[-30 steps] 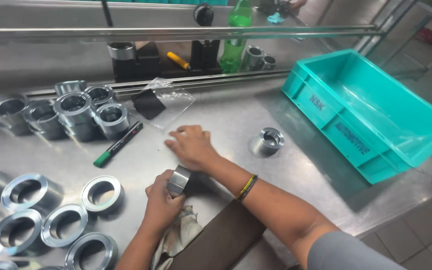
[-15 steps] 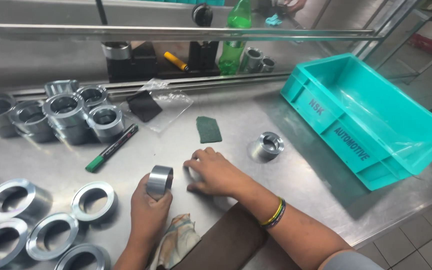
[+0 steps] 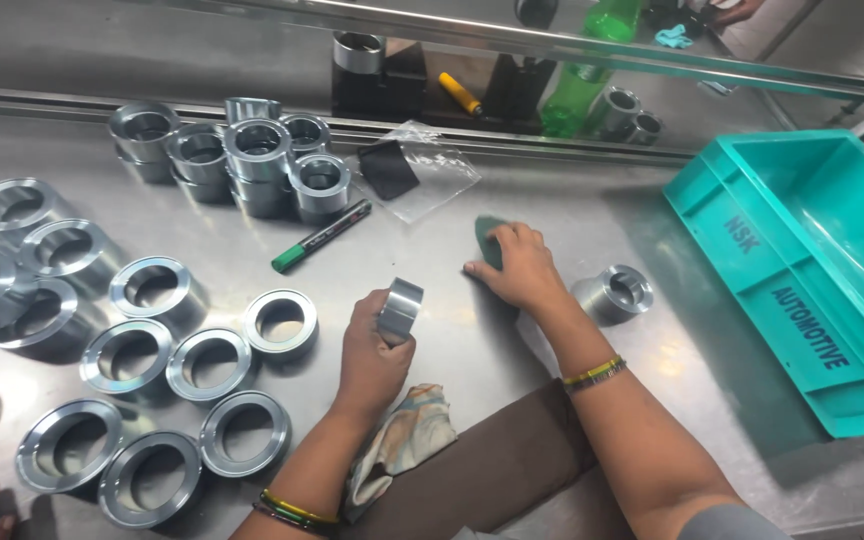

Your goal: Inspecting and cleaning metal industrial ring components at a workstation.

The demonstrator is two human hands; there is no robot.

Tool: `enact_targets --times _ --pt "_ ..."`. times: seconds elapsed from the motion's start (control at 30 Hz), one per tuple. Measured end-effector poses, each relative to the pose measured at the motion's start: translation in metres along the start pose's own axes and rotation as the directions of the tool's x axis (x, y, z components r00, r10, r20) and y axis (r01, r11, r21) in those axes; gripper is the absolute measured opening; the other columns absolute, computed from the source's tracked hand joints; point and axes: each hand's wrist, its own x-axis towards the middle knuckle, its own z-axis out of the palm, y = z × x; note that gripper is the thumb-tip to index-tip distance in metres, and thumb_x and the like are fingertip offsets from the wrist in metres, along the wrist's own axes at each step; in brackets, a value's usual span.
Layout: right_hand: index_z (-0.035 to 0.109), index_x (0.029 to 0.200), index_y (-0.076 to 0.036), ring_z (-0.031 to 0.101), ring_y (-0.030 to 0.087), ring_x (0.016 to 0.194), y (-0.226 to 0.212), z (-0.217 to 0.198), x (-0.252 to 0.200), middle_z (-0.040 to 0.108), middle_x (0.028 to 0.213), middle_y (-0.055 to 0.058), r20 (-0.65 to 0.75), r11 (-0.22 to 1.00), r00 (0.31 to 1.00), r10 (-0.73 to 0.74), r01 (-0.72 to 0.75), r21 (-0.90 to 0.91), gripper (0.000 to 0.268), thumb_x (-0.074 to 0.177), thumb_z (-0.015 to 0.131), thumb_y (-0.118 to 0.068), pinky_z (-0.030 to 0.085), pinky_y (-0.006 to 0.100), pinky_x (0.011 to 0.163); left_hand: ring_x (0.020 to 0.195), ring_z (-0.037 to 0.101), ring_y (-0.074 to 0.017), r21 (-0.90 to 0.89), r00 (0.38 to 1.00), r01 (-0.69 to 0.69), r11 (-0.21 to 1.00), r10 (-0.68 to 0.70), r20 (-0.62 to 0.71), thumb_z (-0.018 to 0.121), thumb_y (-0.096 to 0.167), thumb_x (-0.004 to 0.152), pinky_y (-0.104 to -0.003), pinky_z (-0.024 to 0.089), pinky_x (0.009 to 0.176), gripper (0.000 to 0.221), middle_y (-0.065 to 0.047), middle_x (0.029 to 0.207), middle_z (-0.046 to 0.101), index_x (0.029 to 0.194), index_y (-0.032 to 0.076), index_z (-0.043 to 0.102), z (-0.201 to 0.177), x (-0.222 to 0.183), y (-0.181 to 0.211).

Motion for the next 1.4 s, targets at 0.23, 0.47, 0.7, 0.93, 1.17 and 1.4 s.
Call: enact_targets --times 0.23,0.47,0.7,0.93,1.17,1.4 --pt "0.065 0.112 -0.004 0.063 0.037 0.106 -0.016 -0.022 -0.017 0.067 0.112 0.018 0.084 0.995 0.996 0.008 0.001 -0.098 0.029 0.086 0.068 -0.017 0.05 0.046 0.093 0.125 0.059 -0.0317 0.153 0.964 -0.267 0.951 0.267 0.023 0.067 -0.01 0.071 -0.038 0.05 0.101 0.063 -0.017 0.137 0.057 0.13 0.006 0.054 -0.001 -0.002 0.004" --pt "0.069 0.099 -0.002 0.064 0.021 0.08 -0.026 -0.014 -0.006 0.067 0.088 0.009 0.065 0.804 0.997 0.043 -0.073 0.59 0.02 0.091 0.052 -0.01 0.052 0.035 0.075 0.128 0.057 -0.0381 0.232 0.957 -0.286 0.93 0.265 0.118 0.069 -0.003 0.069 -0.041 0.044 0.108 0.061 -0.019 0.141 0.057 0.128 0.006 0.056 0.0 -0.003 0.007" --pt "0.072 0.107 -0.003 0.064 0.018 0.091 -0.08 0.031 -0.007 0.068 0.102 0.004 0.374 0.631 0.927 0.019 -0.302 0.715 0.044 0.103 0.049 -0.041 0.051 0.031 0.088 0.124 0.061 -0.0391 0.256 0.936 -0.335 0.907 0.287 0.205 0.07 -0.002 0.065 -0.043 0.047 0.105 0.056 -0.02 0.137 0.062 0.121 0.003 0.063 0.001 -0.003 0.001" --pt "0.064 0.137 -0.023 0.047 0.036 0.135 -0.095 0.023 -0.005 0.059 0.143 0.013 0.267 0.954 0.928 -0.26 0.204 0.22 0.05 0.102 0.044 -0.052 0.037 0.053 0.109 0.122 0.067 -0.0292 0.145 0.972 -0.058 0.988 0.023 0.235 0.07 0.002 0.072 -0.039 0.052 0.1 0.061 -0.018 0.131 0.068 0.132 0.004 0.057 0.001 0.0 -0.017" --pt "0.056 0.145 -0.025 0.028 0.041 0.15 -0.138 -0.022 -0.044 0.043 0.156 0.013 0.149 0.843 0.831 -0.536 0.535 0.052 0.059 0.095 0.047 -0.055 0.019 0.063 0.116 0.121 0.065 -0.0235 0.019 0.947 -0.145 0.989 0.133 0.293 0.071 0.001 0.074 -0.035 0.055 0.094 0.075 -0.014 0.136 0.063 0.145 0.005 0.045 0.0 0.014 -0.034" --pt "0.049 0.148 -0.034 0.018 0.039 0.158 -0.106 0.016 -0.01 0.029 0.171 0.006 0.425 0.85 0.866 -0.265 0.418 -0.322 0.051 0.101 0.039 -0.051 0.022 0.058 0.121 0.111 0.068 -0.0208 0.098 0.966 -0.078 0.992 0.051 0.255 0.071 -0.005 0.067 -0.033 0.056 0.088 0.081 -0.014 0.129 0.066 0.145 0.004 0.049 0.002 0.008 -0.011"
